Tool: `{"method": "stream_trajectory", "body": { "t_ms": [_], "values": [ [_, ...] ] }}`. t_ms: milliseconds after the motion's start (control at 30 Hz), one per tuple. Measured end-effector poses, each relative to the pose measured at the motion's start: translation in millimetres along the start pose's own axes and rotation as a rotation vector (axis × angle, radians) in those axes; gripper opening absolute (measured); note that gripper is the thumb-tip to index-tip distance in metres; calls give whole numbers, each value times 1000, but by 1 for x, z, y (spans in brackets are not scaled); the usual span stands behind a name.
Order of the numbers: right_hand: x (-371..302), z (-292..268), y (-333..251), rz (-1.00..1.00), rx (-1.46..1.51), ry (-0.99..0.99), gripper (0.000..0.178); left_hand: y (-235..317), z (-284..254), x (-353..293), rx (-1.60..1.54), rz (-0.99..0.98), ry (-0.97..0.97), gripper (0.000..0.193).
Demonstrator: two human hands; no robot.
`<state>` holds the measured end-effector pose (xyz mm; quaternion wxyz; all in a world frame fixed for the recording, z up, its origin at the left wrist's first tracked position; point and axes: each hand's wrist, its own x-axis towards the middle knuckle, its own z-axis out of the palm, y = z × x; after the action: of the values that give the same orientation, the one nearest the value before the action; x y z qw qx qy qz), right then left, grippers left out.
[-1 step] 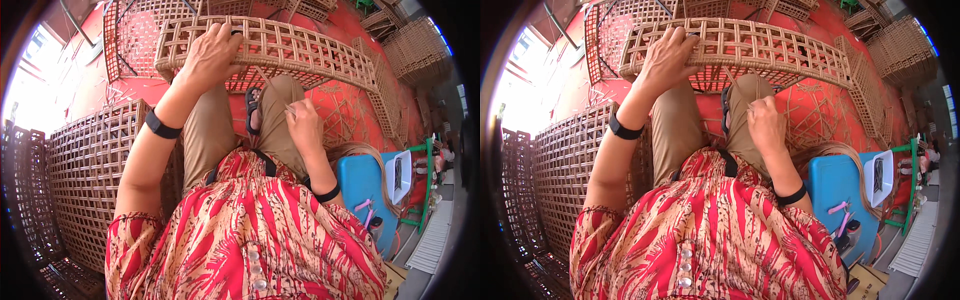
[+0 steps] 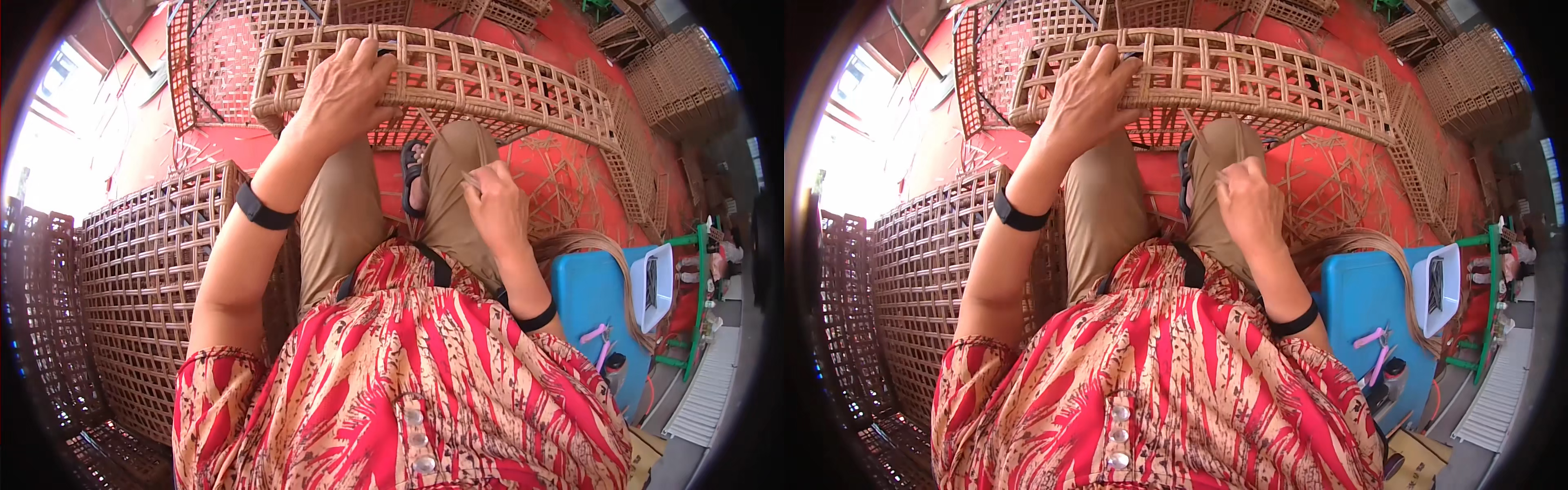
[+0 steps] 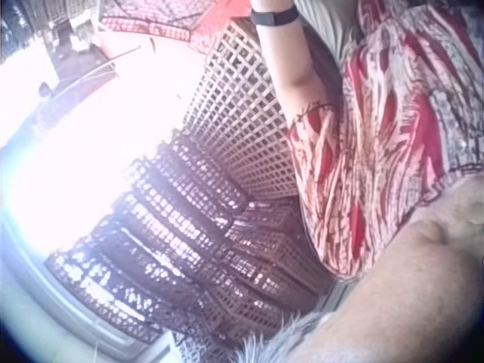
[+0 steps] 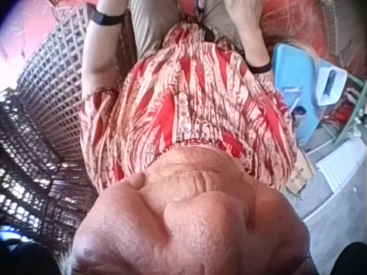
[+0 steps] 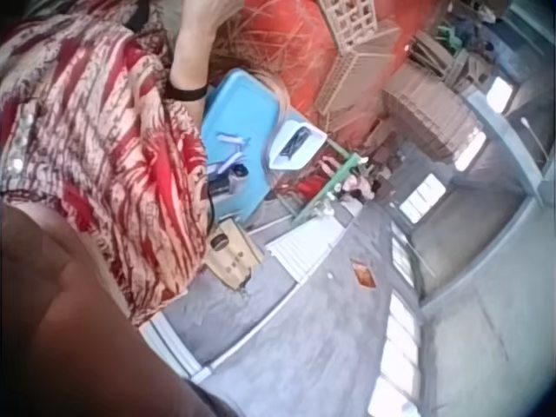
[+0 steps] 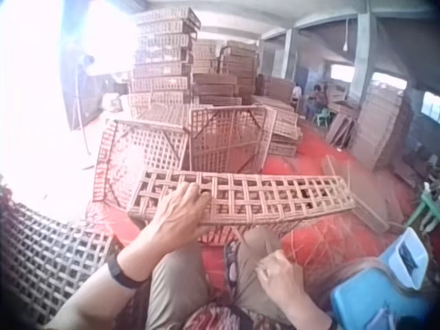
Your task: The recorder is weaving and securing wicker strips to a furniture frame using a pneumatic nail gun.
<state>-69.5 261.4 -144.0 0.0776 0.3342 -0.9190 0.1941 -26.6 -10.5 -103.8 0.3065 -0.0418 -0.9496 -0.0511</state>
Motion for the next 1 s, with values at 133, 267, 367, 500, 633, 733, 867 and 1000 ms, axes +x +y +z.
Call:
{"method": "stream_trajectory", "body": {
  "t_ms": [133,267,367,500,633,733,867,1000],
  "values": [
    [-11,-12,-11,-222,59,47,15,6,-10,-5,13,0,30,62],
    [-15,-33,-12,-279,29,72,17,6,-20,-6,86,4,-18,62],
    [-13,-50,-15,-385,-167,217,21,11,-22,-7,62,76,72,57],
    [-23,-52,-8,-270,-110,112,21,54,-16,-17,-281,228,4,40],
    [-18,-58,-13,-387,-147,158,24,96,16,-30,-551,238,-159,44],
    [-13,-64,-18,-435,-111,242,25,103,33,-39,-659,166,-252,27],
    [-31,-68,-14,-77,422,418,20,103,27,-55,-800,-86,-48,20],
    [-37,-53,2,410,1199,-248,39,120,10,-59,-1027,-190,-235,17]
  ]
}}
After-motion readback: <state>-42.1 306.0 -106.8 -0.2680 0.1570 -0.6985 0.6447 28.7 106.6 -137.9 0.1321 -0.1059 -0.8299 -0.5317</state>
